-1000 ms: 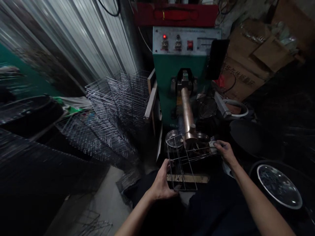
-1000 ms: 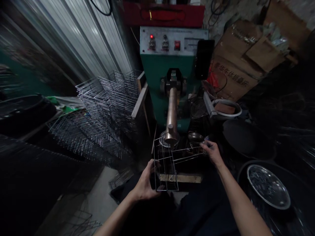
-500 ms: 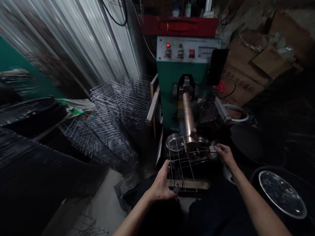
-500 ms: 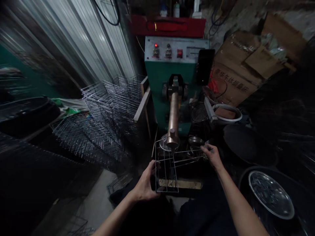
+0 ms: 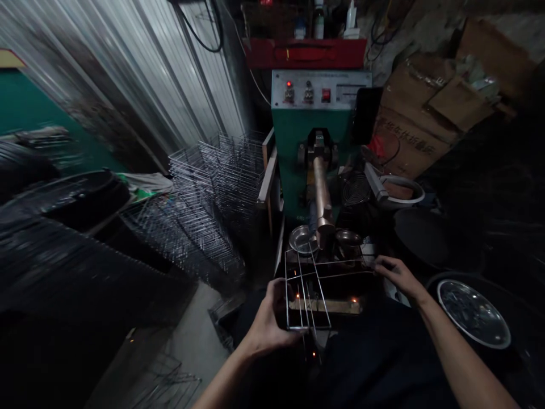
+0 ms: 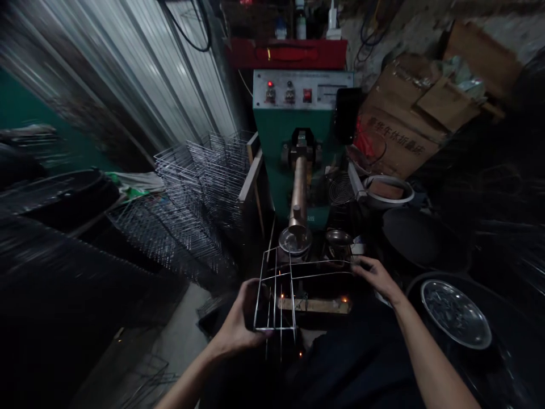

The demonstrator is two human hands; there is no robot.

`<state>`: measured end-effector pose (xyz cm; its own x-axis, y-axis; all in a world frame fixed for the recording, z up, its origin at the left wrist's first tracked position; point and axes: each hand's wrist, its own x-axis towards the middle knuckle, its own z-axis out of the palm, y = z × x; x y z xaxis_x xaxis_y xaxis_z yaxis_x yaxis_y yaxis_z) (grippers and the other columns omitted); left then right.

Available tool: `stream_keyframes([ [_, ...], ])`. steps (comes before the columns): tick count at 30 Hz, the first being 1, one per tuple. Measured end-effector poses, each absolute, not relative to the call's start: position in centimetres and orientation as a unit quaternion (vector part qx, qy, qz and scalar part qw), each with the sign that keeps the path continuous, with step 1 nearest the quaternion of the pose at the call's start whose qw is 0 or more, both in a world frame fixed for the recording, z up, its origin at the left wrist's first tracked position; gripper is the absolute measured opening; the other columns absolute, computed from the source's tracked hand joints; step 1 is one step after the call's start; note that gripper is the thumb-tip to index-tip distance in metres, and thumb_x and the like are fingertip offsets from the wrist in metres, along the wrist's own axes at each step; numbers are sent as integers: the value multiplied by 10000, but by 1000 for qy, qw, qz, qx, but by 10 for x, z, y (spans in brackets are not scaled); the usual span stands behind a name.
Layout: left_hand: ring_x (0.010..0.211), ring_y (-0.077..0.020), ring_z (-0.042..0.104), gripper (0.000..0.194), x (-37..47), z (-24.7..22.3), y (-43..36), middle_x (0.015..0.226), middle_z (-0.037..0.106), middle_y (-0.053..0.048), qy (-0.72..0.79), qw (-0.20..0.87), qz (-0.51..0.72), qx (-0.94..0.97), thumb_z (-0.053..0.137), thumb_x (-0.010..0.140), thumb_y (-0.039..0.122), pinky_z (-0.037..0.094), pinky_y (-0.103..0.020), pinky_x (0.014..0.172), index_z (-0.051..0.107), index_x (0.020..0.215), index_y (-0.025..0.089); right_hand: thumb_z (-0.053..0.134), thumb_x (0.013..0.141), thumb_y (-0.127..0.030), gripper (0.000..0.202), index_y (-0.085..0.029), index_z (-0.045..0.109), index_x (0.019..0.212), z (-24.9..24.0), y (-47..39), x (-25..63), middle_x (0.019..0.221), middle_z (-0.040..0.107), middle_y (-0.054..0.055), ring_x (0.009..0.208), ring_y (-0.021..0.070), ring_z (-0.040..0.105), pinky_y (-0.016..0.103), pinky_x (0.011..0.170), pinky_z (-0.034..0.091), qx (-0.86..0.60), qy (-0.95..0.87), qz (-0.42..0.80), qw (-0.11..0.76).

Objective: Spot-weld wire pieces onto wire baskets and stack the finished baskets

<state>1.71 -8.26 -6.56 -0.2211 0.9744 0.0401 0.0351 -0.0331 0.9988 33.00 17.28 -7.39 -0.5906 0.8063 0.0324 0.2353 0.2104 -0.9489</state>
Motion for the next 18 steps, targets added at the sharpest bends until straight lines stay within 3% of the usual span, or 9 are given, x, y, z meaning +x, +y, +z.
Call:
stream_keyframes([
  [3, 889, -237, 705, 773, 7, -50, -100, 1196, 584, -75, 588, 468, 594, 287, 810, 704, 556, 608, -361, 656, 358, 1274, 295, 780, 814, -610, 455, -188, 799, 985, -54, 161, 340, 997, 745, 114, 947, 306, 668, 368, 824, 542, -351, -767, 501, 195],
  [5, 814, -219, 704, 761, -1, -38, -106, 1293, 546, -105, 574, 501, 599, 246, 669, 778, 743, 592, -349, 569, 353, 1327, 323, 843, 754, -560, 455, -209, 811, 1041, -51, 162, 338, 1024, 753, 107, 978, 314, 675, 374, 836, 552, -346, -777, 497, 170],
  [8, 1140, -356, 668, 1011, -6, -24, -118, 1547, 406, -164, 487, 539, 591, 351, 668, 655, 896, 630, -528, 821, 377, 1457, 353, 921, 623, -518, 476, -213, 816, 972, -67, 169, 330, 807, 728, 44, 770, 226, 668, 295, 686, 549, -340, -764, 525, 156],
  [11, 1500, -470, 356, 1333, -5, -29, -135, 1695, 224, -166, 468, 533, 497, 499, 855, 501, 810, 424, -641, 1159, 256, 1595, 341, 933, 580, -544, 556, -193, 804, 990, -96, 172, 325, 648, 650, -14, 570, 131, 572, 208, 530, 457, -336, -744, 578, 1],
  [14, 1566, -457, 228, 1474, -2, -47, -144, 1708, 184, -185, 554, 446, 405, 574, 954, 539, 617, 242, -673, 1256, 28, 1646, 320, 923, 577, -604, 717, -173, 774, 1130, -121, 169, 324, 670, 655, -10, 511, 98, 521, 185, 478, 389, -321, -718, 591, -182],
  [18, 1535, -474, 270, 1348, 5, -65, -137, 1647, 271, -190, 600, 357, 367, 615, 926, 625, 411, 212, -733, 1237, 49, 1642, 307, 897, 530, -718, 823, -185, 768, 1144, -134, 173, 331, 845, 722, 50, 613, 152, 607, 233, 530, 461, -331, -719, 586, -174],
])
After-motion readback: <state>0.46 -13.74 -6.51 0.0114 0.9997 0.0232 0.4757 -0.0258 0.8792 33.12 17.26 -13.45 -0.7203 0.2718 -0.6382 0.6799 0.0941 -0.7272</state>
